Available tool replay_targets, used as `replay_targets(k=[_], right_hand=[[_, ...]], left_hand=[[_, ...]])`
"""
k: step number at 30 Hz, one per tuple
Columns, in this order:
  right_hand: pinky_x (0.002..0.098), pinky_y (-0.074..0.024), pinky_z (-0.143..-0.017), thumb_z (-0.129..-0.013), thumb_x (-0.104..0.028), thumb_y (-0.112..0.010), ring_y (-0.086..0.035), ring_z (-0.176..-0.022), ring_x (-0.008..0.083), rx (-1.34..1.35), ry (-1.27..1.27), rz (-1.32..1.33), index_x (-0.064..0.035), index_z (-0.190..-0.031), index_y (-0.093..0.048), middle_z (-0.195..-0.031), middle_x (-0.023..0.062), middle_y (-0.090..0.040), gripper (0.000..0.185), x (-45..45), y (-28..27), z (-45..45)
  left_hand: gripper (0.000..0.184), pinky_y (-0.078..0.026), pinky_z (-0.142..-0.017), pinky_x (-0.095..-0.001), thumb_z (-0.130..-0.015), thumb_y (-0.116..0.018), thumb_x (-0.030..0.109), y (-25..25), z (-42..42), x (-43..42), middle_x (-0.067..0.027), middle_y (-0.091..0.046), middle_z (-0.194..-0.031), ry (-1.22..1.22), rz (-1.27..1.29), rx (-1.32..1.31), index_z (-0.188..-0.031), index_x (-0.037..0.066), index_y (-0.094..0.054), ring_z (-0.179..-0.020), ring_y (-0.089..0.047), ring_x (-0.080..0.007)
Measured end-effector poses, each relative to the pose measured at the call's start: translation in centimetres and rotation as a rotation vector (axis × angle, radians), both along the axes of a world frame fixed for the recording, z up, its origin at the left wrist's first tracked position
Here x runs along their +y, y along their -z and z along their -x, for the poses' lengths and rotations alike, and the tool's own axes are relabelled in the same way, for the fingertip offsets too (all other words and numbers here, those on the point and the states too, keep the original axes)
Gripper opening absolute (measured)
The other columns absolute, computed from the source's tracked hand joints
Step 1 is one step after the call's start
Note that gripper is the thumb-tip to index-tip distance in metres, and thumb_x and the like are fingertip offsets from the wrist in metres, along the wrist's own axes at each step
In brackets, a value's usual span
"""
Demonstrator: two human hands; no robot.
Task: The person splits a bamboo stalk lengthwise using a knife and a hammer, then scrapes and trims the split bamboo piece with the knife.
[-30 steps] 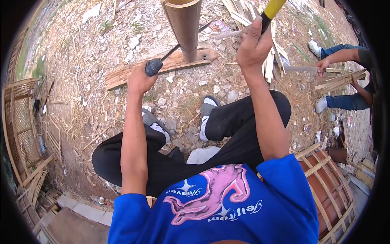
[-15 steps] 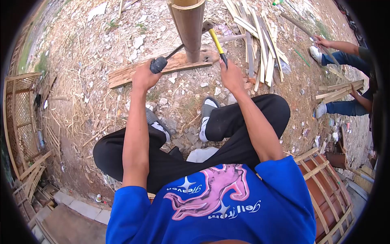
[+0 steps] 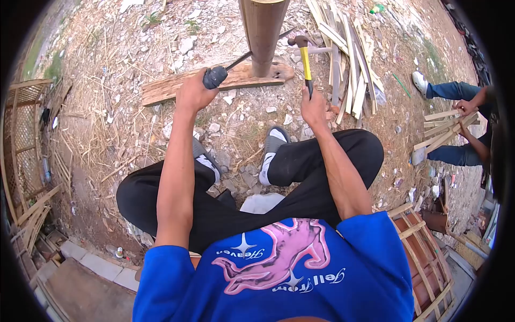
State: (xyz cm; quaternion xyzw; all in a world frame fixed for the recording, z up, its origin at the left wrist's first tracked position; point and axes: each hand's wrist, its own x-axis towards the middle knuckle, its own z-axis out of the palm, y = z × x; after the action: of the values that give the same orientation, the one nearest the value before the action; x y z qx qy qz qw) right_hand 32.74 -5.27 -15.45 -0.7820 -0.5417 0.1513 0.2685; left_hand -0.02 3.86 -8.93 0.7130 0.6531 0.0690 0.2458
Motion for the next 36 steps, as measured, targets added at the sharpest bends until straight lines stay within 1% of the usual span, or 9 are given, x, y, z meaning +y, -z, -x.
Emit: replay_targets(k=[2,9,23,26,28,30,32,34,36], right_hand=[[0.0574,-0.042,-0.08,-0.102,-0.04,-0.047,-0.06,-0.09,0.0516,0.121,0.105,0.226,0.0057,-0.094,-0.061,-0.09,0.0336,-0.063,0.049,0.5,-1.0,-0.3],[0.0572,-0.0421,-0.07,-0.102,-0.036,-0.049,-0.059,-0.082,0.0521,0.109,-0.005,-0.088,0.0013,-0.094,-0.057,-0.083,0.0313,-0.062,0.039,2.1,-8.3,1.3],[0.055,-0.042,-0.064,-0.103,-0.041,-0.046,-0.06,-0.068,0.0485,0.163,-0.021,-0.089,-0.0005,-0.093,-0.058,-0.068,0.0255,-0.06,0.044,1.7,-11.0,2.4],[0.0373,-0.0382,-0.052,-0.105,-0.047,-0.043,-0.049,-0.053,0.0194,0.088,-0.056,-0.44,-0.0009,-0.086,-0.056,-0.061,0.0083,-0.051,0.052,3.5,-16.2,1.0],[0.0251,-0.0298,-0.047,-0.107,-0.046,-0.04,-0.04,-0.053,0.0043,0.485,-0.075,-0.536,-0.0042,-0.086,-0.053,-0.061,-0.0026,-0.044,0.048,3.9,-18.8,1.3],[0.0331,-0.0393,-0.05,-0.106,-0.044,-0.042,-0.053,-0.054,0.0172,0.471,0.005,-0.69,-0.0018,-0.092,-0.054,-0.064,0.0071,-0.055,0.046,4.0,-15.1,1.7],[0.0474,-0.047,-0.063,-0.104,-0.042,-0.044,-0.064,-0.07,0.0402,-0.02,-0.07,-0.089,0.0007,-0.097,-0.056,-0.076,0.0226,-0.064,0.045,1.7,-7.1,0.3],[0.0609,-0.0434,-0.077,-0.102,-0.037,-0.047,-0.062,-0.09,0.0535,0.048,0.064,0.182,0.0025,-0.102,-0.058,-0.09,0.0338,-0.065,0.041,1.1,-3.0,-0.1],[0.0577,-0.0435,-0.078,-0.103,-0.04,-0.045,-0.061,-0.09,0.0517,0.067,0.101,0.149,0.0018,-0.102,-0.058,-0.088,0.0317,-0.064,0.044,0.7,-1.1,-1.2]], left_hand=[[0.057,-0.052,-0.086,-0.0495,-0.073,-0.071,0.032,0.5,-0.5,0.2,-0.0205,-0.07,-0.104,-0.015,-0.055,-0.036,-0.126,0.014,-0.059,-0.101,-0.066,-0.04],[0.064,-0.051,-0.09,-0.0488,-0.071,-0.072,0.031,0.6,0.3,0.4,-0.0197,-0.07,-0.109,-0.126,0.03,-0.067,-0.131,0.016,-0.058,-0.105,-0.066,-0.0392],[0.065,-0.053,-0.087,-0.0472,-0.067,-0.073,0.033,-2.4,0.8,1.3,-0.0199,-0.071,-0.105,-0.019,-0.028,0.087,-0.13,0.018,-0.062,-0.099,-0.068,-0.0373],[0.063,-0.053,-0.086,-0.0476,-0.068,-0.074,0.033,-2.3,0.8,1.0,-0.0192,-0.072,-0.103,-0.002,-0.025,0.06,-0.128,0.017,-0.063,-0.098,-0.068,-0.0377],[0.062,-0.053,-0.085,-0.0476,-0.068,-0.073,0.033,-1.7,1.2,0.8,-0.0189,-0.072,-0.102,0.003,-0.036,0.071,-0.127,0.018,-0.063,-0.098,-0.068,-0.0378],[0.061,-0.052,-0.086,-0.0466,-0.068,-0.073,0.032,-1.6,1.5,0.6,-0.0195,-0.071,-0.103,-0.002,-0.016,0.086,-0.126,0.016,-0.063,-0.098,-0.067,-0.0379],[0.062,-0.051,-0.087,-0.0448,-0.067,-0.073,0.03,-3.1,0.5,0.5,-0.0212,-0.07,-0.105,-0.006,0.04,0.063,-0.126,0.012,-0.063,-0.099,-0.067,-0.0382],[0.066,-0.051,-0.089,-0.0448,-0.067,-0.073,0.03,-3.1,-0.2,-0.2,-0.0216,-0.07,-0.107,-0.032,0.018,0.096,-0.13,0.013,-0.061,-0.101,-0.067,-0.0386],[0.073,-0.051,-0.092,-0.0447,-0.067,-0.073,0.032,-2.3,-0.2,0.5,-0.0225,-0.069,-0.109,-0.026,-0.027,0.107,-0.136,0.013,-0.057,-0.103,-0.066,-0.0389]])
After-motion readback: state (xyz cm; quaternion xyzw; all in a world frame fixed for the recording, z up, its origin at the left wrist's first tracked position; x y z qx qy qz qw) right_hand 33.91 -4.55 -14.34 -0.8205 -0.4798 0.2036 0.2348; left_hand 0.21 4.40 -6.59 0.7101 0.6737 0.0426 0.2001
